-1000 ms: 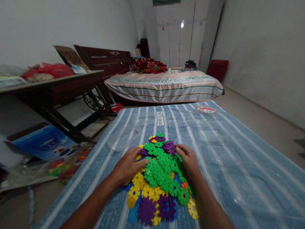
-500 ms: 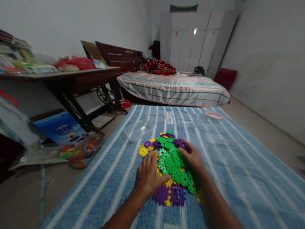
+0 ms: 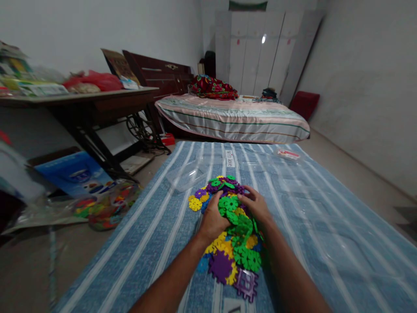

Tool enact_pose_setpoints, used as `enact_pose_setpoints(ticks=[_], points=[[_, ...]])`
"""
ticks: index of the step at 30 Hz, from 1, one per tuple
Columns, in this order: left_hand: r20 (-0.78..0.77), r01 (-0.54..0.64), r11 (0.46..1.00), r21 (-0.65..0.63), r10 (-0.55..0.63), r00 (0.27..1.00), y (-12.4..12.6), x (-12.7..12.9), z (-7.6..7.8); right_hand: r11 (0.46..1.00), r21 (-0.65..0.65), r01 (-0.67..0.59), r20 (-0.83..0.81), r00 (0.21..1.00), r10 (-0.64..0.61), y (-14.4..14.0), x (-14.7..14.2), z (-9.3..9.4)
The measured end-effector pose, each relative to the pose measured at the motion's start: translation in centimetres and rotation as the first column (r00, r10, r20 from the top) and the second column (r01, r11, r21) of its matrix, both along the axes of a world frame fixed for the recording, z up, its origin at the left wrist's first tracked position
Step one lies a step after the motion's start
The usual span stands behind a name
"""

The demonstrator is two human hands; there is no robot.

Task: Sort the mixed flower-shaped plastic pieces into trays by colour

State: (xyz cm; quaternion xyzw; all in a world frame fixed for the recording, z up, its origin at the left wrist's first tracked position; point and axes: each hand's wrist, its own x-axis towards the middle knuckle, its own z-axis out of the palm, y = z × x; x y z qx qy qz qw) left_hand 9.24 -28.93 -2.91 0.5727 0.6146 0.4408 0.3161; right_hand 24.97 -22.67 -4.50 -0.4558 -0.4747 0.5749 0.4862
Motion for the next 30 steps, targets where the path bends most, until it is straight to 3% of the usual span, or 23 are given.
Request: enact_pose_setpoints(ticks=[3, 7, 11, 16, 23, 27, 30], points=[[0.246, 0.03, 0.997, -0.077, -0.01, 0.969, 0.9, 0.2, 0.5, 1.0, 0.009, 0.016, -0.039, 0.999, -0.016, 0.3, -0.5, -0.1], [0.504, 0.088, 0.992, -0.086, -0.033, 0.863, 1.8, 0.5, 1.4, 0.999, 0.02, 0.035, -0.072, 0.997, -0.034, 0.5, -1.0, 0.1], [0.581, 0.094, 0.993, -0.07, -0.036, 0.813, 2.5, 0.3, 2.2, 0.997, 0.059, 0.056, -0.088, 0.995, -0.051, 0.2, -1.5, 0.9], [0.491, 0.017, 1.0, -0.017, -0.006, 0.871, 1.9, -1.5, 2.9, 0.994, 0.107, 0.02, -0.131, 0.991, -0.006, -0.8, -3.1, 2.4], [0.272, 0.021, 0.97, -0.243, 0.048, 0.961, -1.5, -5.0, 2.7, 0.982, 0.188, -0.031, -0.068, 0.997, 0.044, -2.6, -3.5, 3.6], [0.115, 0.041, 0.977, -0.208, -0.017, 0.993, -3.6, -6.3, 2.7, 0.965, 0.258, -0.038, 0.193, 0.981, -0.013, -5.0, 0.4, 3.8], [-0.137, 0.168, 0.971, -0.168, -0.192, 0.972, -5.6, -6.7, 3.0, 0.942, 0.297, -0.155, 0.495, 0.869, -0.013, -7.9, 4.5, 3.2]])
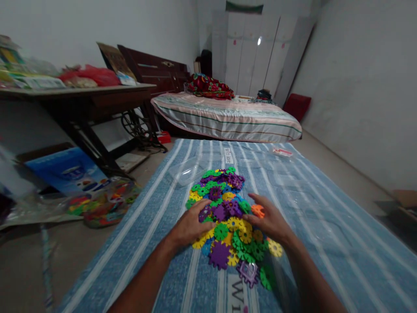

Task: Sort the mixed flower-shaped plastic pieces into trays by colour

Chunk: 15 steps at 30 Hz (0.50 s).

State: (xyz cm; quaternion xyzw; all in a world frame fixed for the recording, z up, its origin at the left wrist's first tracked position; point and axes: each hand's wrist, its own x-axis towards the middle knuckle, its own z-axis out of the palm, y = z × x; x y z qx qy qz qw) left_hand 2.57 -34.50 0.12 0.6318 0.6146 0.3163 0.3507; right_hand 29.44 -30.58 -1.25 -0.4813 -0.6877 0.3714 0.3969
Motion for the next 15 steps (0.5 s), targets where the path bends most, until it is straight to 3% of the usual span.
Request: enact_pose_setpoints(ticks=[3, 7, 10, 15], points=[[-0.221, 0.166, 0.986, -0.011, -0.164, 0.961, -2.0, 0.3, -0.1, 0.996, 0.047, -0.081, 0.275, 0.959, 0.065, -3.2, 2.7, -1.7], [-0.355, 0.252, 0.967, 0.029, -0.226, 0.907, -2.9, 1.6, -1.2, 0.995, 0.073, -0.069, 0.49, 0.871, 0.024, -5.5, 2.4, -4.2], [-0.382, 0.254, 0.965, 0.071, -0.209, 0.9, -2.0, 2.7, -2.1, 0.988, 0.133, -0.081, 0.511, 0.859, 0.001, -4.9, 0.4, -4.9], [-0.267, 0.172, 0.973, 0.157, -0.126, 0.955, -0.1, 4.4, -3.2, 0.974, 0.222, -0.036, 0.375, 0.926, -0.051, -1.6, -2.0, -4.8]])
